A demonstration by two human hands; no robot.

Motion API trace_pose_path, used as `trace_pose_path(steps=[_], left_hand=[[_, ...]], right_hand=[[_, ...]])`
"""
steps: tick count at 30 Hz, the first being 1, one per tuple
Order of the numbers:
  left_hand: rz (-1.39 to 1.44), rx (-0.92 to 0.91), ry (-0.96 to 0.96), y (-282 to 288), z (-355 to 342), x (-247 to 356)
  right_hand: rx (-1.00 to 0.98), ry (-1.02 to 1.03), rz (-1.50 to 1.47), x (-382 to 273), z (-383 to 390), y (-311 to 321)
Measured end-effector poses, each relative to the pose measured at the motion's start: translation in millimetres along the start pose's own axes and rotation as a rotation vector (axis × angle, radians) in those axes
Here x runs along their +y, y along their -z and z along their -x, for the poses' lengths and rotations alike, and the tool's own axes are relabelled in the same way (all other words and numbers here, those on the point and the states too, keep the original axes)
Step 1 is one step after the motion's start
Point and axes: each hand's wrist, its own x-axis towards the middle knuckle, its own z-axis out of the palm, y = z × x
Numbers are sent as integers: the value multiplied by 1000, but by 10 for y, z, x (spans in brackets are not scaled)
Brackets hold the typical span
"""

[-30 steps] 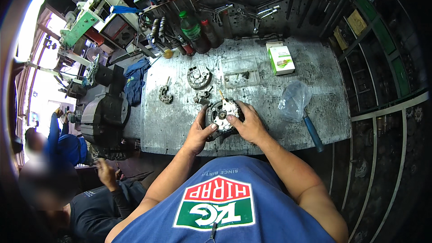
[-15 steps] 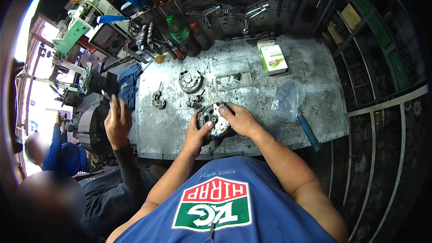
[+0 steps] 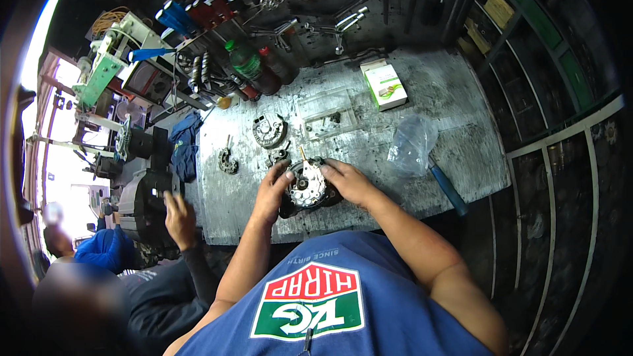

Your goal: The person walks to a workbench and unpacks a small box containing mechanical parts. They use a screwdriver to disassemble and reassemble a cylindrical component, handling several small metal pieces on the table.

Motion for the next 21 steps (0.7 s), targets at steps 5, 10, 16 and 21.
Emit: trace_pose_path(steps=[5, 10, 16, 21], left_hand=[[-119, -120, 30, -140, -232, 207], [-37, -90, 108, -238, -188, 317], [-85, -55, 93, -325, -154, 303], [-104, -226, -7, -53, -159, 258]], right_hand=[[-15, 21, -238, 84, 62, -9], [125, 26, 7, 59, 66, -101], [163, 28, 144, 85, 14, -164], [120, 26, 136, 172, 77, -85]])
